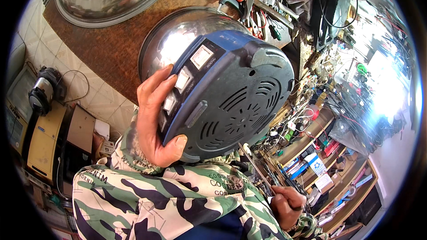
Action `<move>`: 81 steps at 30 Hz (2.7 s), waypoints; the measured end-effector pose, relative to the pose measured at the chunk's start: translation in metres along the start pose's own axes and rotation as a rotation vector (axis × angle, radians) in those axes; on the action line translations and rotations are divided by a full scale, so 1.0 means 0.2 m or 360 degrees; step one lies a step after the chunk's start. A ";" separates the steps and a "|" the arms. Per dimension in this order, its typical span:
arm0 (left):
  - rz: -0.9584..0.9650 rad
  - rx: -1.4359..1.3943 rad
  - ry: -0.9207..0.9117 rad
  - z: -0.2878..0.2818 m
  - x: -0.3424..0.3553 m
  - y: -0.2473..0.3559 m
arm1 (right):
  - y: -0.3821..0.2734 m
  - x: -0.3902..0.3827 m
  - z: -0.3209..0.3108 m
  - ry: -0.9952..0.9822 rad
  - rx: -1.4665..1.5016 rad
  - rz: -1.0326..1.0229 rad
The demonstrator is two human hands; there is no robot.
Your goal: The person uses a screwdriver to remove screws from the bottom cover of a small appliance, likely a rice cooker. They then use a hammer to tap the cover and pry it open with the screwdriver. The person continues to remove screws and manipulate the cover throughout the clip.
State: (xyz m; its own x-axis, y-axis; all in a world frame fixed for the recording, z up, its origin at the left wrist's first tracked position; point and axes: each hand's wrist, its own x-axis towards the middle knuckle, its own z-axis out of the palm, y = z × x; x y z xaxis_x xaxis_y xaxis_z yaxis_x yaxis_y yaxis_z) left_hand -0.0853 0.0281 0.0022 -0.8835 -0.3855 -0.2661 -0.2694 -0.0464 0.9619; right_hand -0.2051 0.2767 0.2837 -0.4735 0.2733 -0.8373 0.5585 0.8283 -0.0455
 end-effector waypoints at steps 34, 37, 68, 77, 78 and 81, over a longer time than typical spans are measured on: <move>-0.0024 -0.0159 0.0027 0.06 0.03 -0.04 | 0.23 0.09 0.03 -0.0152 0.0510 -0.0241; 0.0018 -0.0339 0.0021 0.07 0.04 -0.11 | 0.28 0.13 0.04 -0.0222 0.0388 -0.0422; -0.0098 -0.0673 0.0154 0.01 0.01 -0.27 | 1.06 1.19 0.55 -0.0441 0.1808 -0.0899; -0.0080 -0.0636 0.0194 -0.03 0.02 -0.32 | 1.02 1.30 0.53 -0.0469 0.1742 -0.1002; -0.0097 -0.0644 0.0201 -0.03 0.02 -0.32 | 1.02 1.29 0.54 -0.0462 0.1760 -0.1008; -0.0089 -0.0583 0.0160 -0.06 0.03 -0.32 | 1.04 1.26 0.60 -0.0446 0.1808 -0.0989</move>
State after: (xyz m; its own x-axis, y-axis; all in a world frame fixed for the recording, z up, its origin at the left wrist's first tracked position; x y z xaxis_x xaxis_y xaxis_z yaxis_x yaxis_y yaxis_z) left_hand -0.0685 0.0180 -0.0605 -0.8243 -0.4607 -0.3290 -0.1453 -0.3894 0.9095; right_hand -0.1266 0.4580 -0.0030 -0.7770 -0.2234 -0.5885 0.6219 -0.1271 -0.7727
